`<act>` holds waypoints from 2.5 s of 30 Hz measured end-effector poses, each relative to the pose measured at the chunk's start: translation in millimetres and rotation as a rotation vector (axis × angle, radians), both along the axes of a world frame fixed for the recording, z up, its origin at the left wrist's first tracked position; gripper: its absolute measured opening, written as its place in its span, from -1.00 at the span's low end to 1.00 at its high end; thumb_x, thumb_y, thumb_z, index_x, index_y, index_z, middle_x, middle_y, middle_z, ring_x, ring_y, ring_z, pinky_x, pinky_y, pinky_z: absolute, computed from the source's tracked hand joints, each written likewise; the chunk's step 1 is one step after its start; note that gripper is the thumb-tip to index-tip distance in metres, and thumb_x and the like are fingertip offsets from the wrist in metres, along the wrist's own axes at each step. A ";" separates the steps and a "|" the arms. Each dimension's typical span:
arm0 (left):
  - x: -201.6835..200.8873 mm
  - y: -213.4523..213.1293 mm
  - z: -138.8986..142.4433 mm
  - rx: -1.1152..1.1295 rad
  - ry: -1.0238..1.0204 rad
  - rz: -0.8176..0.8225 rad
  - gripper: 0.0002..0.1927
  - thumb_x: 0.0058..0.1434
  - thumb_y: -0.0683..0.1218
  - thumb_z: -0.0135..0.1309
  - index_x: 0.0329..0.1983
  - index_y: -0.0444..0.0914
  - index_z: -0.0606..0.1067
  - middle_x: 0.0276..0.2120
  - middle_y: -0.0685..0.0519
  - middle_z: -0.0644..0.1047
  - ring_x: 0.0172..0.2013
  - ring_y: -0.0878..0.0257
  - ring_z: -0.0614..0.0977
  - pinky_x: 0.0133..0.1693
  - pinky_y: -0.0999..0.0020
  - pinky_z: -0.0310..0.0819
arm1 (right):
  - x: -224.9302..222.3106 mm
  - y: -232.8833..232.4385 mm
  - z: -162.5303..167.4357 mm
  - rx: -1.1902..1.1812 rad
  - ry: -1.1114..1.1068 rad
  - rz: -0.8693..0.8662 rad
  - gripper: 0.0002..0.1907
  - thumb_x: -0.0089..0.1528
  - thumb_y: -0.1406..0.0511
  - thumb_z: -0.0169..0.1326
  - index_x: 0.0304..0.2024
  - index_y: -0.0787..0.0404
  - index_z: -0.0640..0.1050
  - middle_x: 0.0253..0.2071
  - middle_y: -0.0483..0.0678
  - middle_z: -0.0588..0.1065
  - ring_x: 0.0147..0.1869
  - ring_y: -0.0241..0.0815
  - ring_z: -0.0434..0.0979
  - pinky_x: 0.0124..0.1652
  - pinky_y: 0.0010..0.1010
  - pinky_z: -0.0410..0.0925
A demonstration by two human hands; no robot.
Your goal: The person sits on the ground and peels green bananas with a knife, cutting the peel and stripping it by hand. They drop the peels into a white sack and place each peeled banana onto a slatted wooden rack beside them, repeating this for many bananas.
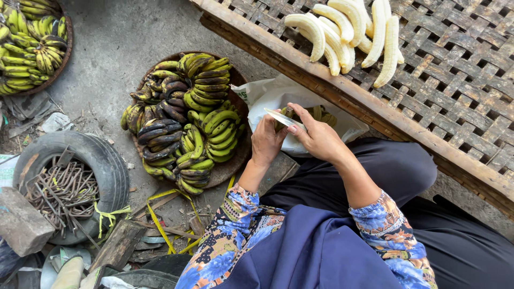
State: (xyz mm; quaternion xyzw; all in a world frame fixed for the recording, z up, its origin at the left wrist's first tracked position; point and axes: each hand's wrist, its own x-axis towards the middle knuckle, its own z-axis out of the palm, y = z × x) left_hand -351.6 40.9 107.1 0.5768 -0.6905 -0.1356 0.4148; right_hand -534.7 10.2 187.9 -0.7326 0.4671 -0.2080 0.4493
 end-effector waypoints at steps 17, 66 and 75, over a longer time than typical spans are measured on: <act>-37.2 -9.4 8.9 -0.126 -0.307 0.076 -0.59 0.23 -0.06 0.29 0.07 -0.10 0.39 -0.11 0.10 0.51 -0.16 0.05 0.58 -0.18 0.13 0.50 | -15.5 -3.3 9.6 0.053 0.198 -0.173 -0.50 0.38 0.01 -0.09 0.29 0.03 0.31 -0.15 0.21 0.60 -0.02 0.32 0.57 -0.12 0.03 0.39; -106.2 -14.6 -12.2 0.302 1.411 -0.175 -0.42 0.57 0.20 -0.30 0.43 -0.29 0.13 0.29 0.00 0.32 0.31 0.23 0.36 0.36 0.28 0.18 | -10.6 -11.1 -33.9 -0.619 -0.123 -0.439 -0.81 0.39 0.29 0.14 -0.02 0.24 0.47 -0.16 0.06 0.50 -0.15 0.15 0.57 -0.20 -0.19 0.44; -98.8 -16.7 10.2 0.389 1.520 -0.235 -0.58 0.58 0.06 -0.20 0.35 -0.27 0.31 0.23 -0.05 0.38 0.24 0.18 0.42 0.30 0.28 0.28 | -14.9 -10.7 -32.4 -0.326 -0.473 -0.561 -0.79 0.48 0.22 0.04 -0.07 0.26 0.51 -0.20 0.00 0.55 -0.17 -0.14 0.54 -0.13 -0.40 0.41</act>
